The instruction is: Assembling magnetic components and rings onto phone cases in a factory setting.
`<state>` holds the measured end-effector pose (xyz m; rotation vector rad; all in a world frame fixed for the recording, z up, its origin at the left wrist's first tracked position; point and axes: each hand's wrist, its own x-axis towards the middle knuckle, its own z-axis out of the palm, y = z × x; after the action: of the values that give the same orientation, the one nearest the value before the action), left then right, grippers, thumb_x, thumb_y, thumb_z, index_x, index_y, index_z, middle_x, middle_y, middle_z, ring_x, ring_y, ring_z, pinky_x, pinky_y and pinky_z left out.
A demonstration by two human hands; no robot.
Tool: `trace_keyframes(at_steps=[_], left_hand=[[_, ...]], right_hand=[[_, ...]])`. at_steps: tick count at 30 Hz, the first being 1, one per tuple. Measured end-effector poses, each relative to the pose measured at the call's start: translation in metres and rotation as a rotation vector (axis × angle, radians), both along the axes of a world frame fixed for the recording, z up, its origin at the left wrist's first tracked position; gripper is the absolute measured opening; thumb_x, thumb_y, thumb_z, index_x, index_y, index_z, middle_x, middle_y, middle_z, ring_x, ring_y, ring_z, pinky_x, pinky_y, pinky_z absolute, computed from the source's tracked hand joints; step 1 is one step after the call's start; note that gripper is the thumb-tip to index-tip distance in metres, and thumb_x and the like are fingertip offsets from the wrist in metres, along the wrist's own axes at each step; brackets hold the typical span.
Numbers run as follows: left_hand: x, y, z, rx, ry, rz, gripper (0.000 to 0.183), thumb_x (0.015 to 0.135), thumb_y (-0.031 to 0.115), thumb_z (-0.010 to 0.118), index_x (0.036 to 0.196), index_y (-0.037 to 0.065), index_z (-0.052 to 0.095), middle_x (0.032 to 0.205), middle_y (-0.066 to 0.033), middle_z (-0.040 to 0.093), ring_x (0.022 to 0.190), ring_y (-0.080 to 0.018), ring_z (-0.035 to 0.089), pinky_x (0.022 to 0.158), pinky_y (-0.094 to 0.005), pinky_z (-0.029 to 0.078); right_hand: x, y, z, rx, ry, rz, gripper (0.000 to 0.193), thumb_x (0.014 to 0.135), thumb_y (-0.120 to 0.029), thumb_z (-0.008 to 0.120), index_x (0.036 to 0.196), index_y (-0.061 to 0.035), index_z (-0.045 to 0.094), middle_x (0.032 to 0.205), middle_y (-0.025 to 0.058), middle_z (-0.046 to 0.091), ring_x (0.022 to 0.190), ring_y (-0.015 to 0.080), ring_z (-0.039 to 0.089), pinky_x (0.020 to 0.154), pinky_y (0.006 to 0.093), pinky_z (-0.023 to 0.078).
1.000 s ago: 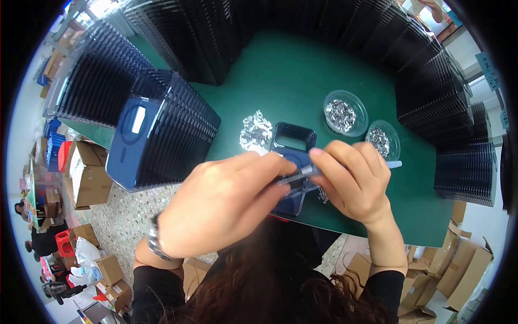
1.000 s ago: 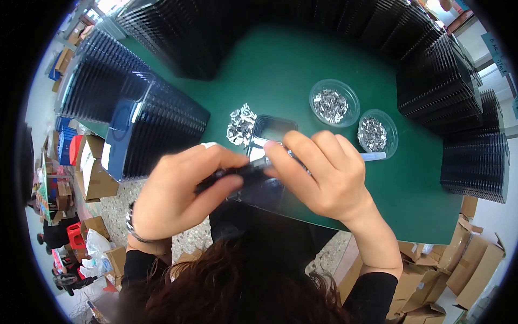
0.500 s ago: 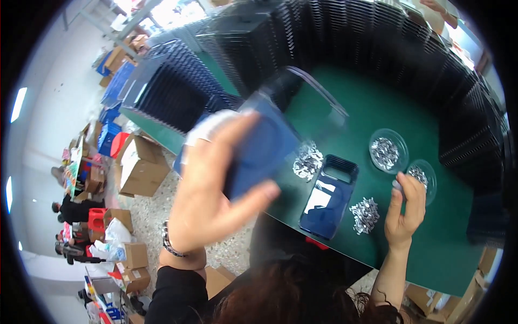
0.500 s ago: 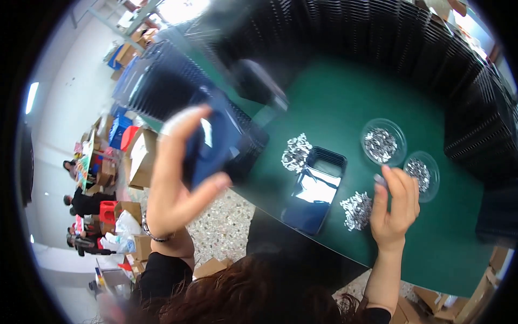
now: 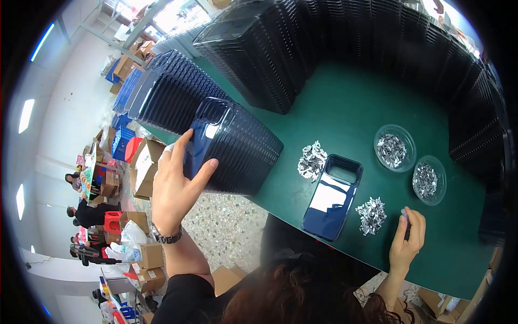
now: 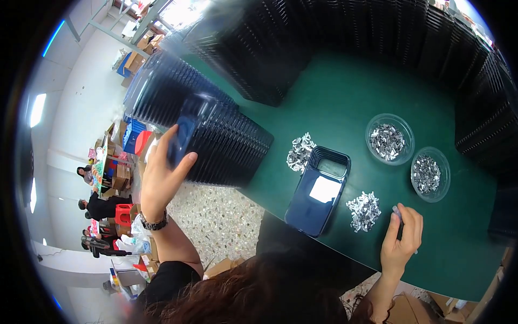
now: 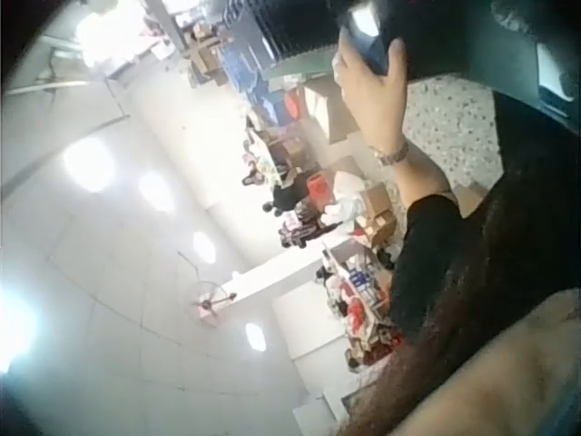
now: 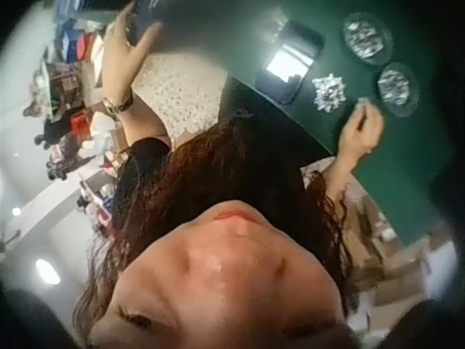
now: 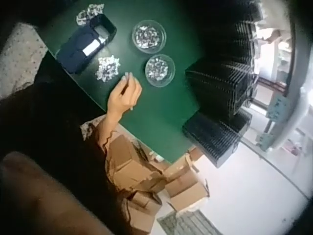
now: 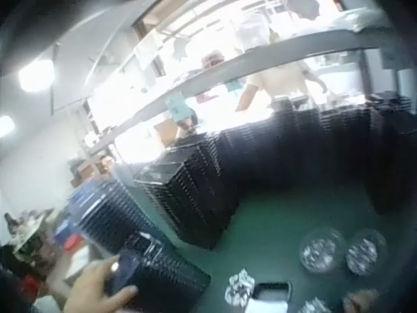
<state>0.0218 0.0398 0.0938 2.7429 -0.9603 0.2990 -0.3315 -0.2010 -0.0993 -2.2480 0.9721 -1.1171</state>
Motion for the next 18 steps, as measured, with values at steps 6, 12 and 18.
trace_keyframes(at_steps=[6, 12, 18], left_hand=[[0.006, 0.001, -0.002, 0.005, -0.078, -0.060, 0.076, 0.089, 0.052, 0.080, 0.150, 0.012, 0.056, 0.123, -0.0233, 0.067, 0.113, -0.0422, 0.067, 0.095, -0.0488, 0.054], [0.001, -0.010, 0.005, 0.048, -0.053, -0.022, 0.078, 0.088, 0.055, 0.080, 0.150, 0.013, 0.057, 0.124, -0.0218, 0.067, 0.107, -0.0411, 0.070, 0.091, -0.0472, 0.056], [-0.008, 0.012, -0.001, 0.058, -0.040, -0.061, 0.083, 0.087, 0.050, 0.083, 0.153, 0.010, 0.053, 0.132, -0.0235, 0.065, 0.120, -0.0417, 0.066, 0.099, -0.0454, 0.053]], right_hand=[[-0.005, 0.012, -0.004, 0.080, -0.020, -0.077, 0.014, 0.099, 0.002, 0.065, 0.112, 0.0049, 0.070, 0.105, 0.0175, 0.070, 0.093, 0.0324, 0.066, 0.082, 0.0407, 0.054], [-0.011, 0.019, -0.011, 0.056, -0.011, -0.078, 0.014, 0.099, 0.003, 0.065, 0.112, 0.0049, 0.070, 0.106, 0.0175, 0.070, 0.093, 0.0318, 0.066, 0.082, 0.0391, 0.054], [-0.024, 0.021, -0.013, 0.098, 0.004, -0.125, 0.016, 0.097, 0.002, 0.069, 0.112, 0.0041, 0.071, 0.106, 0.0178, 0.070, 0.095, 0.0325, 0.067, 0.084, 0.0393, 0.055]])
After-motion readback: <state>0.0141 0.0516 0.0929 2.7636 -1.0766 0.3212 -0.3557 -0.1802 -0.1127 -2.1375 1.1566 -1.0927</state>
